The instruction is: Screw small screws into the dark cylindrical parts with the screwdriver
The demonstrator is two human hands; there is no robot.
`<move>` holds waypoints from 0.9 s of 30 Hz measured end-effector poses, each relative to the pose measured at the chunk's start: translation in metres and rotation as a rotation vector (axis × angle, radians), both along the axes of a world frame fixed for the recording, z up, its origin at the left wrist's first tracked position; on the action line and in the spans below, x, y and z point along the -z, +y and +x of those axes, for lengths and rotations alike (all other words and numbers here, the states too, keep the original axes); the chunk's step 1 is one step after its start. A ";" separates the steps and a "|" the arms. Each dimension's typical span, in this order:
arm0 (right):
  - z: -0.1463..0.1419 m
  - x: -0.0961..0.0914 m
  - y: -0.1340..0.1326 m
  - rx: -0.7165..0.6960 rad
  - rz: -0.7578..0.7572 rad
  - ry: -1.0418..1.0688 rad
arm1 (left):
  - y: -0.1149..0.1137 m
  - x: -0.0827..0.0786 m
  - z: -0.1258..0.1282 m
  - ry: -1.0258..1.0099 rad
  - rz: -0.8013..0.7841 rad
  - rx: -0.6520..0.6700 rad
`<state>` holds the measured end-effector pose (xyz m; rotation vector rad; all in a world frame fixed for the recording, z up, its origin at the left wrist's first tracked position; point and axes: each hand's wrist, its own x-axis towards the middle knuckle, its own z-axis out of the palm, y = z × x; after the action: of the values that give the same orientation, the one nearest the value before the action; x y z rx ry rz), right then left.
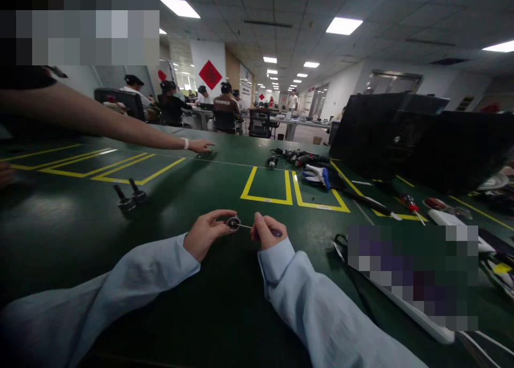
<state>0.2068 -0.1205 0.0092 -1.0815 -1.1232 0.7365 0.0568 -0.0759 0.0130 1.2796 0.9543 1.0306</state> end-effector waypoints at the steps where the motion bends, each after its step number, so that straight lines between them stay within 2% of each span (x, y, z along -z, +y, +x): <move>1: -0.002 0.000 -0.002 0.023 0.041 -0.093 | -0.001 0.000 0.001 -0.007 0.007 0.004; 6: -0.009 0.006 -0.007 0.056 0.239 -0.410 | -0.004 -0.003 0.003 -0.013 0.073 -0.029; 14: -0.010 0.011 -0.003 0.093 0.559 -0.675 | -0.009 -0.005 0.005 -0.063 0.120 -0.093; 27: -0.011 0.007 -0.008 0.054 0.581 -0.724 | -0.006 -0.002 0.006 -0.018 0.178 -0.147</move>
<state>0.1956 -0.1286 0.0018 -0.8747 -1.7695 -0.0754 0.0630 -0.0816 0.0146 1.3585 0.9709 1.2622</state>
